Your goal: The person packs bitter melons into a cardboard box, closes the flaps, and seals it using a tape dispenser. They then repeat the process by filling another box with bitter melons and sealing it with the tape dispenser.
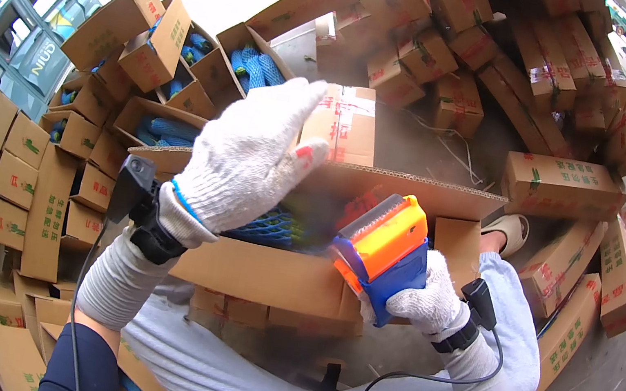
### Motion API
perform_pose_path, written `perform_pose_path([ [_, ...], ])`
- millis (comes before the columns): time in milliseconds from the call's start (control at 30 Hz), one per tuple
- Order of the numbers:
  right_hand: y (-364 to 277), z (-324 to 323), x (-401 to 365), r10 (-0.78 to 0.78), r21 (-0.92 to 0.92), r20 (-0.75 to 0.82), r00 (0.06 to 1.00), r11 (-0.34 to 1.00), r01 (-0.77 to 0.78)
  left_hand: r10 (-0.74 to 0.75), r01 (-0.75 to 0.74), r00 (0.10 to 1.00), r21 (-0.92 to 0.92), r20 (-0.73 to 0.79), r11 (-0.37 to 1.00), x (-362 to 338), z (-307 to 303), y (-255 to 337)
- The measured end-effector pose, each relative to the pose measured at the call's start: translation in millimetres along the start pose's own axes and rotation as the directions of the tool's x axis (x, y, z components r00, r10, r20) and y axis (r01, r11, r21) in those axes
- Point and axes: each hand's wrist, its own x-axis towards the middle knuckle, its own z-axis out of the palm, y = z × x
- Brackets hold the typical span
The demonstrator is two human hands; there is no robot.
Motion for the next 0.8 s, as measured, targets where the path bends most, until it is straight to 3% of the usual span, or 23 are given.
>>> perform_pose_path([
  [33, -3.3, 1.5, 0.2, 0.014, -0.005, 0.001, 1.000, 1.000, -0.014, -0.084, 0.099, 0.974, -0.061, 0.212, 0.993, -9.8, 10.9, 2.3],
  [67, -6.5, 3.0, 0.3, 0.029, -0.009, 0.001, 1.000, 1.000, -0.029, -0.159, 0.193, 0.891, -0.037, 0.426, 0.981, -26.2, 13.6, 9.5],
  [133, -2.0, -3.3, -0.1, 0.014, -0.023, 0.054, 0.998, 1.000, -0.013, -0.056, 0.088, 0.928, -0.069, 0.368, 0.994, -43.3, 4.3, 17.5],
  [200, 9.2, -15.8, -3.2, 0.026, -0.121, 0.120, 0.992, 0.993, -0.011, -0.035, 0.114, 0.899, -0.156, 0.436, 0.981, -69.4, 7.4, 22.7],
  [233, 8.3, -28.6, -0.6, 0.056, -0.314, 0.223, 0.973, 0.949, 0.017, -0.030, 0.132, 0.890, -0.194, 0.454, 0.972, -83.8, 10.5, 24.2],
  [267, 9.9, -29.6, -7.8, 0.029, -0.203, 0.189, 0.982, 0.979, 0.010, 0.017, 0.063, 0.890, -0.160, 0.456, 0.985, -102.9, 21.9, 22.8],
  [333, -10.1, -2.9, -6.7, -0.066, 0.048, 0.090, 0.994, 0.997, 0.062, -0.007, 0.077, 0.903, -0.145, 0.430, 0.986, -111.2, 18.5, 27.9],
  [367, -22.8, 1.1, -6.7, -0.091, 0.089, 0.066, 0.994, 0.992, 0.085, -0.031, 0.099, 0.911, -0.145, 0.411, 0.984, -113.4, 22.8, 29.8],
  [467, -72.9, 13.1, 9.3, -0.133, -0.020, 0.059, 0.989, 0.991, 0.134, -0.048, 0.114, 0.923, -0.154, 0.381, 0.982, -110.1, 32.9, 27.0],
  [533, -94.4, 4.6, 50.5, 0.086, -0.244, 0.158, 0.984, 0.969, -0.046, -0.062, 0.131, 0.933, -0.174, 0.355, 0.976, -108.7, 34.8, 25.6],
  [600, -78.0, 11.0, 82.9, 0.391, -0.390, 0.132, 0.911, 0.865, -0.315, -0.076, 0.154, 0.929, -0.191, 0.362, 0.969, -111.0, 37.3, 19.6],
  [633, -68.5, 10.2, 85.0, 0.387, -0.390, 0.147, 0.911, 0.869, -0.306, -0.080, 0.151, 0.923, -0.165, 0.377, 0.975, -114.4, 38.3, 16.8],
  [733, -66.8, 28.3, 82.3, 0.356, -0.400, 0.179, 0.917, 0.878, -0.263, -0.322, 0.331, 0.892, 0.027, 0.317, 0.943, -144.5, 7.1, -0.3],
  [800, -61.1, 16.4, 84.4, 0.322, -0.272, 0.207, 0.924, 0.926, -0.262, -0.288, 0.277, 0.891, 0.082, 0.350, 0.957, -169.1, -9.4, -28.2],
])
